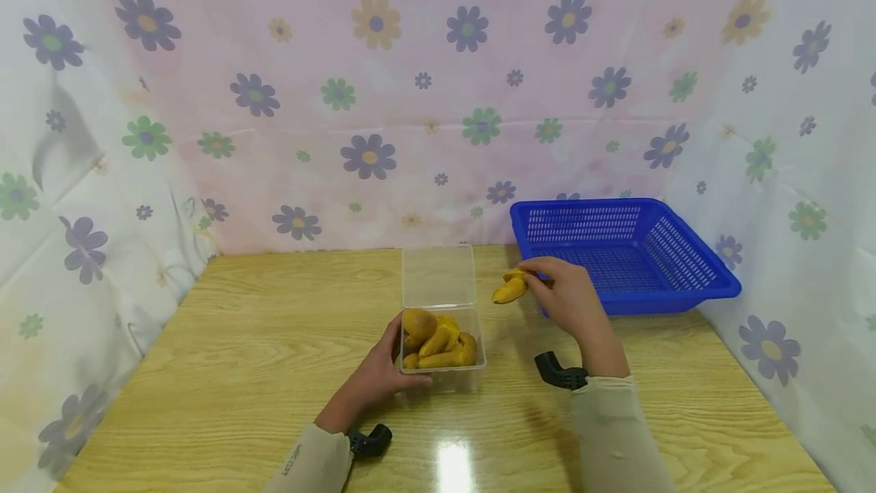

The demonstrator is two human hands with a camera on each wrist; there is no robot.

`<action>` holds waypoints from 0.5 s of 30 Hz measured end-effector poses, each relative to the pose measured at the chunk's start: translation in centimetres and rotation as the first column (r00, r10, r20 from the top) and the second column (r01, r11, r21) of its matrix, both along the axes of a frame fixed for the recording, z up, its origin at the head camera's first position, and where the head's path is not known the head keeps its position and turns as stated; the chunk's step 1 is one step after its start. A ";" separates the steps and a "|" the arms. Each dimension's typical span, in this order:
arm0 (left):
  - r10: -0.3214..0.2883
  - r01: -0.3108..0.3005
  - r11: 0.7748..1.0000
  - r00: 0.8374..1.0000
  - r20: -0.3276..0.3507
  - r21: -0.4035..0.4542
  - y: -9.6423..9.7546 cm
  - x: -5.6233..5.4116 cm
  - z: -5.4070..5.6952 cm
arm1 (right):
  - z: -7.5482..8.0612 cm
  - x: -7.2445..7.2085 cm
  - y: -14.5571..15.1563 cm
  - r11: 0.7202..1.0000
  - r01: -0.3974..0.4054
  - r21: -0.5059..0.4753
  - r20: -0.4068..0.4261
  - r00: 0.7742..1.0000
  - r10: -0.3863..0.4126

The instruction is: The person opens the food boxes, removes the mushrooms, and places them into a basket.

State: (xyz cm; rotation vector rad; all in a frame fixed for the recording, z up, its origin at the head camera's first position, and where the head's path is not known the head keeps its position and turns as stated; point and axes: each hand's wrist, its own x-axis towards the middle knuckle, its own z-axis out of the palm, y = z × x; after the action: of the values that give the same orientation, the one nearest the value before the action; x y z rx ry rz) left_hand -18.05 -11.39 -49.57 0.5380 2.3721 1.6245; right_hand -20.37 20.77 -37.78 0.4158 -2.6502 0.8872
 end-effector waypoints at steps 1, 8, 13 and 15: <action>-0.002 0.002 1.000 1.000 0.000 0.002 0.0 0.0 0.0 | 0.0 0.0 0.1 1.000 0.008 -0.007 0.004 1.000 -0.008; 0.000 0.000 1.000 1.000 0.006 0.002 0.0 0.1 0.0 | 0.0 0.0 1.1 0.998 0.061 -0.035 0.014 0.998 -0.061; 0.000 0.000 1.000 1.000 0.008 0.001 0.0 0.0 0.1 | 0.1 -0.1 1.7 0.996 0.081 -0.044 0.001 0.997 -0.081; 0.000 0.000 1.000 1.000 0.005 -0.002 0.0 0.0 0.1 | 0.2 -0.2 1.9 0.995 0.082 -0.055 -0.002 0.997 -0.082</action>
State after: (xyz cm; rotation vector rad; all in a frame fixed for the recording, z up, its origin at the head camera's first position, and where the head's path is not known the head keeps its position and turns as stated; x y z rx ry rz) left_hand -18.07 -11.37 -49.47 0.5324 2.3696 1.6219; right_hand -20.53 22.66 -37.60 0.2932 -2.6119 0.9304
